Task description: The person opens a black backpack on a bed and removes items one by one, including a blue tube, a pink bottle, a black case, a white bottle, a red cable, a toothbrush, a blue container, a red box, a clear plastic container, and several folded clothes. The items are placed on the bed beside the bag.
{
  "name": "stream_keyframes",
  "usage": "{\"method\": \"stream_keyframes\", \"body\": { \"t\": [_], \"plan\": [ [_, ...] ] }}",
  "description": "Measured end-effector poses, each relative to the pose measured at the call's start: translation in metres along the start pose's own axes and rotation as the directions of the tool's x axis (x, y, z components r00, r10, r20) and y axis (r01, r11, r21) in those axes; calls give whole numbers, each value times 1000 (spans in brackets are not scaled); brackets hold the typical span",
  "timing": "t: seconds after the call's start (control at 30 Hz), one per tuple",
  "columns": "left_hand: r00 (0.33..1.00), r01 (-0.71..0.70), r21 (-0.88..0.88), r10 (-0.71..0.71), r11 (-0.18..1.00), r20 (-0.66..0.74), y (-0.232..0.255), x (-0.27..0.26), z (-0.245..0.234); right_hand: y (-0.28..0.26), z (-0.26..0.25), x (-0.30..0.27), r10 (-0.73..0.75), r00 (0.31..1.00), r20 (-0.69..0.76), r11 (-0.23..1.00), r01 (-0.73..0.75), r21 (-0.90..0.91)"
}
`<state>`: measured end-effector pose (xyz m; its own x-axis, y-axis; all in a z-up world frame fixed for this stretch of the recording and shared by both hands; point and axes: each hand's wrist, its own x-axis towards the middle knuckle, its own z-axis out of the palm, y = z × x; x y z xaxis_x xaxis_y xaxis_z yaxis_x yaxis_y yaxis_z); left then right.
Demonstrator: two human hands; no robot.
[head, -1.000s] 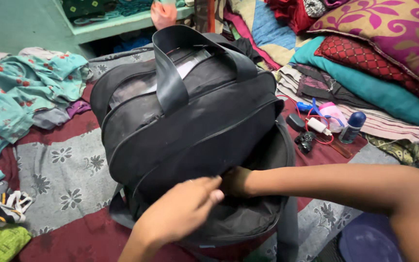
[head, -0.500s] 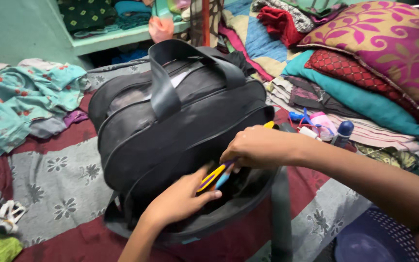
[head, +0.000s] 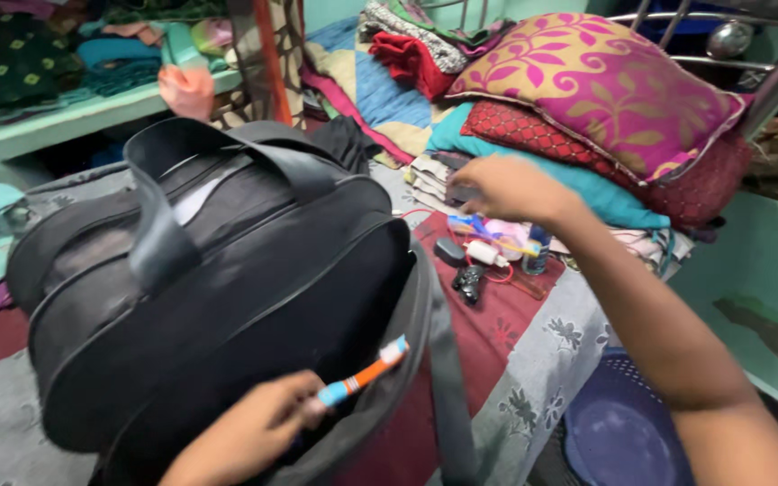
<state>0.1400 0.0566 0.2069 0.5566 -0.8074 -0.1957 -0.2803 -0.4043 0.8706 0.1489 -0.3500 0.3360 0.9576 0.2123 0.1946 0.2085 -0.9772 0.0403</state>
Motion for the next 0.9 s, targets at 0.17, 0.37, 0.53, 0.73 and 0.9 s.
{"method": "stream_keyframes", "body": {
  "t": [0.17, 0.37, 0.53, 0.73, 0.9],
  "plan": [
    [888, -95, 386, 254, 917, -385, 75, -5, -17, -80, 4, -16, -350, 937, -3, 712, 268, 649],
    [672, -139, 638, 545, 758, -501, 139, 13, -2, -112, -4, -22, -305, 952, -5, 905, 291, 309],
    [674, -175, 441, 433, 880, -598, 123, 5, -12, -3, -7, -16, 276, 953, 124, 956, -259, -134],
    [891, -85, 96, 118, 992, -437, 69, -19, -35, 46, 31, 3, 288, 958, 17, 918, -271, -288],
    [968, -131, 72, 143, 989, -204, 21, -28, -22, -21, 14, 20, -146, 989, -26, 979, 148, 139]
  ]
}}
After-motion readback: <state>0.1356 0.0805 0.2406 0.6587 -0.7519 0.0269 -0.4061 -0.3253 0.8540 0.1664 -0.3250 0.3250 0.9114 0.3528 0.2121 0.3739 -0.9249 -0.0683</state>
